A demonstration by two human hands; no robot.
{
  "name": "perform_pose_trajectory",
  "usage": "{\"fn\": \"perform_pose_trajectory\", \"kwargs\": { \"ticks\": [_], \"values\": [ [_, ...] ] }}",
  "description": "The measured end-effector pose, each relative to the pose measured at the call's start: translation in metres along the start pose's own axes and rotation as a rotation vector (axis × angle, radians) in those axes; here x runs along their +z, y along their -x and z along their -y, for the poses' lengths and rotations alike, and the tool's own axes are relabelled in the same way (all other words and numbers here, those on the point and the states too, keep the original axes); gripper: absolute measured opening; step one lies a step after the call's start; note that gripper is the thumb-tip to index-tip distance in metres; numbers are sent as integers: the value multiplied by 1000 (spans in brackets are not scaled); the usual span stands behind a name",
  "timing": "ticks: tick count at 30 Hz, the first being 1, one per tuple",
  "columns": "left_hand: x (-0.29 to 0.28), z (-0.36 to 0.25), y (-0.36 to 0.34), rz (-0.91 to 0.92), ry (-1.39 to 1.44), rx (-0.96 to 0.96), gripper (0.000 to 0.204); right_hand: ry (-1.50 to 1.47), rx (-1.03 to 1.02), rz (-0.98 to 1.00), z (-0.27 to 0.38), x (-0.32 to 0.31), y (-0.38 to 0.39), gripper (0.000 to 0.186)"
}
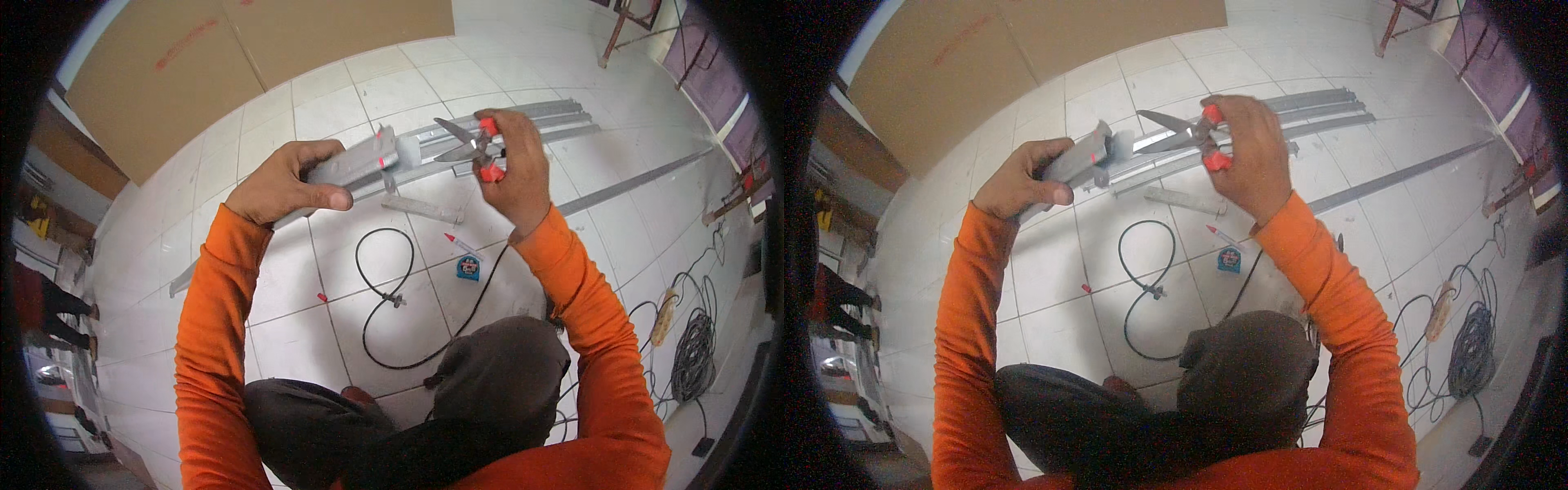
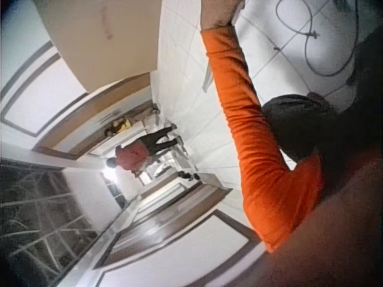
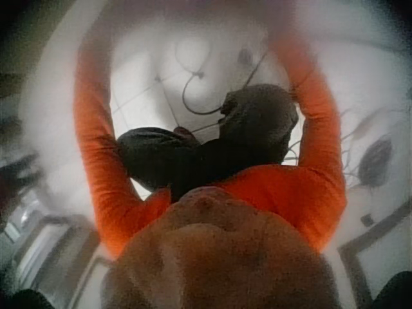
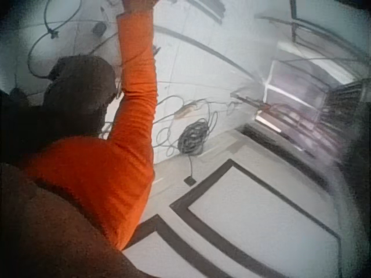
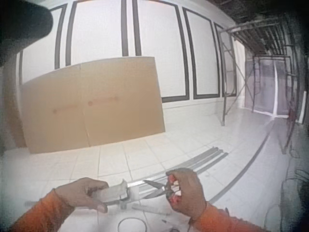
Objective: The person cuts a metal track using shears and pliers, then uses a measuring tape and marker to measure and mark a length on a different metal track.
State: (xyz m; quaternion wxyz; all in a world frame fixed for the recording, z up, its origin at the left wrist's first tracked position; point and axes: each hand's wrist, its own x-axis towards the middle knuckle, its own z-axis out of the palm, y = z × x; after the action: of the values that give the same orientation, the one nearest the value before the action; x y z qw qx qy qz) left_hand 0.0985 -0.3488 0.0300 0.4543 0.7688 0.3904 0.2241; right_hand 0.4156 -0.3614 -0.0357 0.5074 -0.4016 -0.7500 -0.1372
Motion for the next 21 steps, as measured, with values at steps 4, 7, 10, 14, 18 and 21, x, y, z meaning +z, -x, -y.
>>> {"fn": "perform_pose_trajectory", "kwargs": {
  "ticks": [4, 7, 10, 14, 18, 21],
  "values": [
    [0, -12, 14, 47, 67, -107, 58, 47, -164, -21, -6, -10, -35, 55],
    [4, -9, 17, 38, 119, -57, 51, 66, -267, 4, -2, -8, -51, 57],
    [3, -10, 18, 124, 267, -67, 48, 59, -271, 64, 2, -4, -57, 57],
    [-1, -12, 20, 180, 272, -31, 49, -20, -302, 38, 9, 3, -53, 55],
    [-5, -9, 21, 212, 252, -51, 52, 1, -283, 75, 14, 7, -45, 50],
    [-4, -8, 22, 233, 283, -57, 52, -5, -246, 115, 20, 6, -39, 42]
  ]
}}
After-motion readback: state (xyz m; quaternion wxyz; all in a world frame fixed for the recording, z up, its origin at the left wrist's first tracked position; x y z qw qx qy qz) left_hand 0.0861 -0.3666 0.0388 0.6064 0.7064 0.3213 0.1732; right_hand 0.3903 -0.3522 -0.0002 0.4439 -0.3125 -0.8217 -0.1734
